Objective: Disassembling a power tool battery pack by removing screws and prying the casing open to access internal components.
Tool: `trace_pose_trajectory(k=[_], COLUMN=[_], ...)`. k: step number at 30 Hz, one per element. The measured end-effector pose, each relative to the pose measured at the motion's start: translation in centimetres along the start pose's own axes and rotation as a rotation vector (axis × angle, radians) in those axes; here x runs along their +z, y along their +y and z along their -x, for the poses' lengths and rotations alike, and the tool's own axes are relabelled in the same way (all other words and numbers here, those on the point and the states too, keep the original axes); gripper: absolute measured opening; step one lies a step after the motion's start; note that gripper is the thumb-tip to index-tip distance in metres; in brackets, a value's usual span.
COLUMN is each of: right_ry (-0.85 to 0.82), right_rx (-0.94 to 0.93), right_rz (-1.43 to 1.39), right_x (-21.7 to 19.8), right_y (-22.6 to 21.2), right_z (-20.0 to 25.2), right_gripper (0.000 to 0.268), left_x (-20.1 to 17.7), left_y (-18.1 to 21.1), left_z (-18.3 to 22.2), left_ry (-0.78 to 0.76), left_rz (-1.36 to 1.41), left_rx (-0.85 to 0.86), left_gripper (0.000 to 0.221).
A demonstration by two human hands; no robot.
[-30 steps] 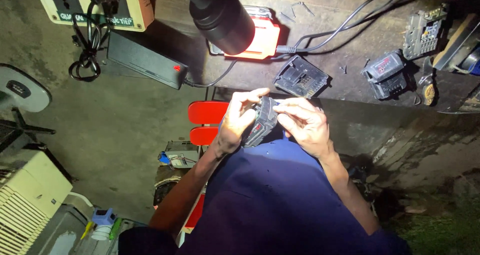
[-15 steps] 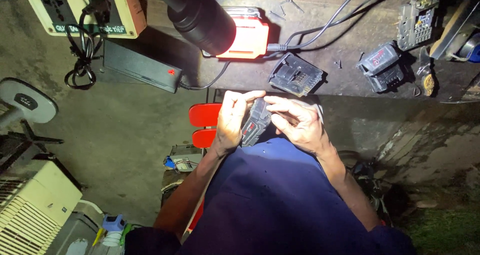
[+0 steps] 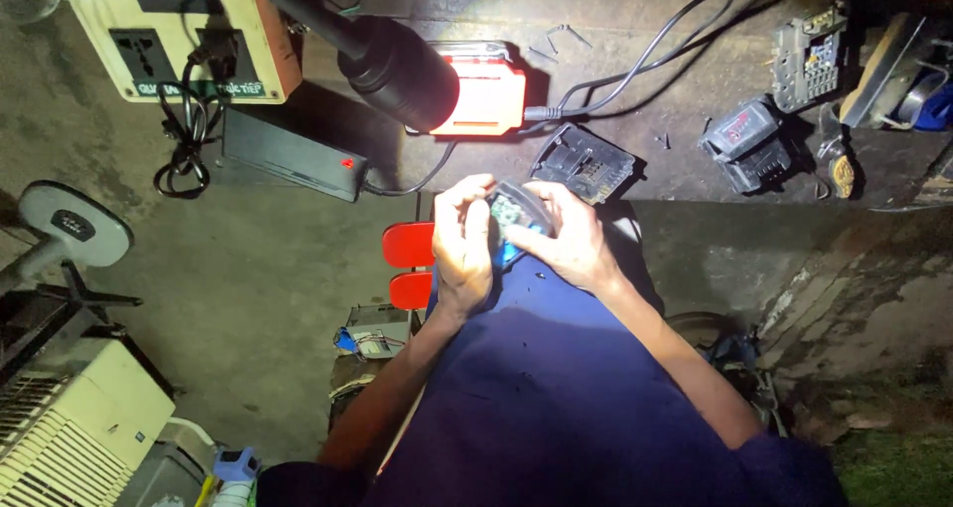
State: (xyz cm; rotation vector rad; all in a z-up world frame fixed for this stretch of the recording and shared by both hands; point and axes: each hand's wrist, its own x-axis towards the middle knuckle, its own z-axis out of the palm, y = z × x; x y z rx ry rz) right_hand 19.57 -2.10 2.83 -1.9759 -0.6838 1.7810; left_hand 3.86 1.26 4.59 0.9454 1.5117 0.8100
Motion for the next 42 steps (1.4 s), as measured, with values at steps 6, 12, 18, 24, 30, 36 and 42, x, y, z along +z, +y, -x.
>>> trace_pose_trajectory(k=[6, 12, 18, 24, 30, 36, 42], right_ry=[0.053, 0.177, 0.223, 0.069, -0.057, 0.147, 0.285], right_rx=[-0.109, -0.079, -0.129, -0.069, -0.062, -0.120, -0.145], right_rz=[-0.421, -0.490, -0.514, -0.495, -0.335, -0.424, -0.619], right_x=[-0.9, -3.6, -4.1, -3.8, -2.8, -2.1, -6.0], right_y=[0.5, 2.8, 3.3, 2.4, 0.3, 0.8, 6.4], right_z=[0.4, 1.4, 2.6, 2.6, 1.6, 1.3, 1.4], right_gripper=[0.065, 0.076, 0.082, 0.087, 0.071, 0.059, 0.054], left_x=[-0.9, -0.5, -0.1, -0.6, -1.0, -1.1, -1.3], left_y=[-1.0, -4.6, -4.8, 0.2, -2.0, -2.0, -3.0], left_z=[-2.4, -5.4, -5.1, -2.4, -0.9, -3.7, -4.7], left_ry=[-0.007, -0.031, -0.001, -0.054, -0.407, -0.267, -0.075], left_rz=[-0.035, -0.341, -0.420, -0.298, 0.241, 0.214, 0.156], left_rx=[-0.039, 0.381, 0.508, 0.367, -0.020, -0.111, -0.153], left_gripper=[0.013, 0.017, 0.025, 0.022, 0.056, 0.040, 0.026])
